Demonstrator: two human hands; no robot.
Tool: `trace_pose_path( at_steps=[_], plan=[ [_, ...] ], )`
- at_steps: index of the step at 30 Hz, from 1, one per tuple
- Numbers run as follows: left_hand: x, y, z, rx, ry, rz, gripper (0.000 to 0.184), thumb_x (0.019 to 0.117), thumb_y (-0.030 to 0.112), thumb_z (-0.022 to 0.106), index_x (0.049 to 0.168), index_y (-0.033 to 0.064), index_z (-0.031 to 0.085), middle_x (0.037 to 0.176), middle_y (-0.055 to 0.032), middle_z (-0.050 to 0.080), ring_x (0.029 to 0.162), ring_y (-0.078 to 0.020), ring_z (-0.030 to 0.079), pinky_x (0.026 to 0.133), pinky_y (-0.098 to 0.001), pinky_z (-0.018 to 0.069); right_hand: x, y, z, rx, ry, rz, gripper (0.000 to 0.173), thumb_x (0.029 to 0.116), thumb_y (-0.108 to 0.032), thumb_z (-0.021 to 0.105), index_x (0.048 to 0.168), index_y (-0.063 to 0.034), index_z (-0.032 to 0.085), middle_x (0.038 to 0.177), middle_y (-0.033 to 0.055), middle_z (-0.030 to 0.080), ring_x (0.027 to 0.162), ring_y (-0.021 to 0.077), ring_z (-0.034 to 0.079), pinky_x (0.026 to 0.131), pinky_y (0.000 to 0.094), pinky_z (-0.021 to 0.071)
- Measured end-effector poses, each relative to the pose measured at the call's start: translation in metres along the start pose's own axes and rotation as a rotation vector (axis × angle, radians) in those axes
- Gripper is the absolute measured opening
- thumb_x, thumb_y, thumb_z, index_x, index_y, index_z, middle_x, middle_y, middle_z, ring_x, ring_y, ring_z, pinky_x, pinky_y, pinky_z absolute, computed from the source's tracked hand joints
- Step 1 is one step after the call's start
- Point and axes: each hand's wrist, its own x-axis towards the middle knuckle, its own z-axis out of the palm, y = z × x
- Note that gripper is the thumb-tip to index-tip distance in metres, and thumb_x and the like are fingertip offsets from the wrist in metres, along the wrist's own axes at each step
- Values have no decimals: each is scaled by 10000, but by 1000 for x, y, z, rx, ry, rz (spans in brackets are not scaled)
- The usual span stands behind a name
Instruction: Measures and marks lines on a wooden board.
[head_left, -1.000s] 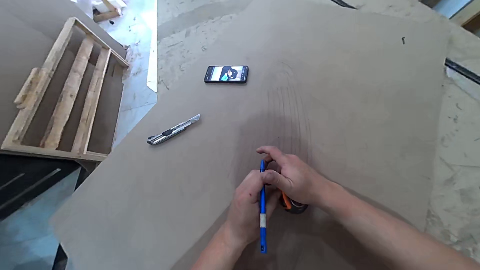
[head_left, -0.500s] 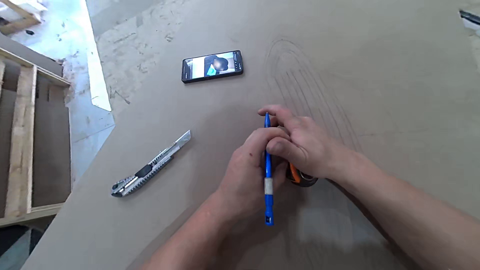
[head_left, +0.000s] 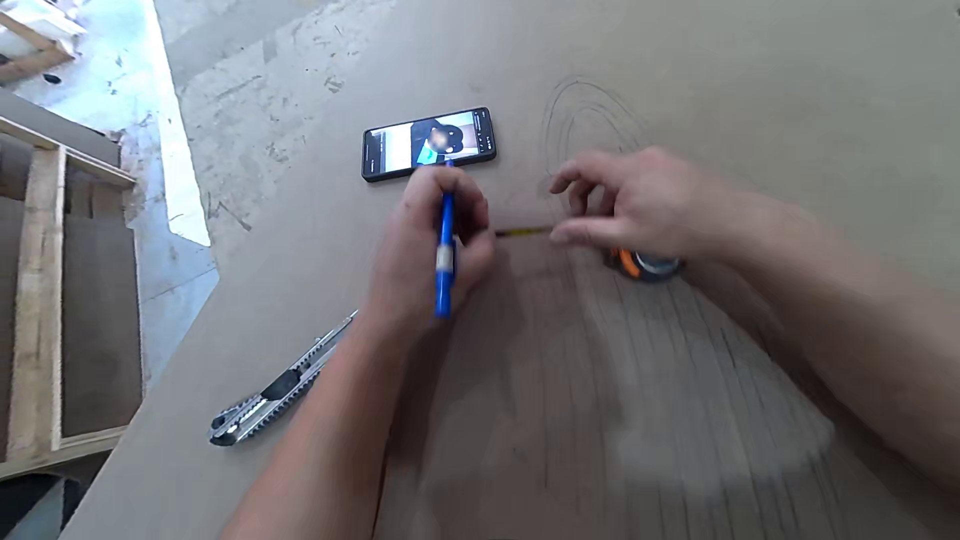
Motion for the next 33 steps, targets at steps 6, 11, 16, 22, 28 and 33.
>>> trace_pose_path(
  at_steps=[6, 11, 16, 22, 28, 33],
  plan=[
    [23, -18, 14, 220, -2, -138, 305, 854, 55, 715, 1119, 135, 587, 950, 33, 686, 781, -52, 654, 650, -218, 559, 45, 13, -4, -187, -37, -71, 88, 972, -248, 662, 943, -208, 735, 940, -43, 648, 877, 87, 623, 754, 316, 526],
    [22, -19, 13, 264, 2, -149, 295, 875, 76, 714, 1131, 144, 584, 980, 43, 691, 796, -42, 656, 668, -210, 564, 54, -4, -10, -214, -143, 19, 69, 960, -221, 699, 1008, -243, 743, 865, -87, 704, 787, 65, 658, 694, 336, 554],
    [21, -19, 12, 235, -2, -142, 306, 869, 70, 708, 1140, 142, 584, 993, 41, 695, 798, -41, 660, 662, -209, 569, 53, -6, -3, -144, -123, -32, 43, 958, -222, 707, 972, -241, 743, 852, -109, 699, 764, 21, 648, 678, 277, 555],
    [20, -18, 13, 244, -18, -117, 293, 876, 88, 727, 1131, 145, 595, 981, 49, 701, 787, -28, 659, 656, -195, 564, 54, -8, -6, -129, -168, 47, 48, 953, -220, 708, 964, -242, 749, 800, -111, 693, 704, 14, 635, 624, 263, 536],
    [20, -25, 2, 5, 27, -104, 258, 994, 96, 618, 1251, 72, 613, 1022, -20, 731, 865, -135, 718, 716, -289, 629, 53, -8, -4, -122, -131, 79, 44, 949, -275, 725, 928, -276, 764, 791, -138, 701, 701, -16, 637, 612, 245, 536],
    [15, -16, 5, -142, 220, -237, 336, 1107, 274, 495, 1178, 46, 732, 814, -17, 726, 615, -124, 652, 493, -253, 535, 53, -6, -2, -160, -86, 66, 85, 949, -281, 698, 901, -282, 769, 758, -132, 688, 682, -4, 627, 597, 272, 512]
  ],
)
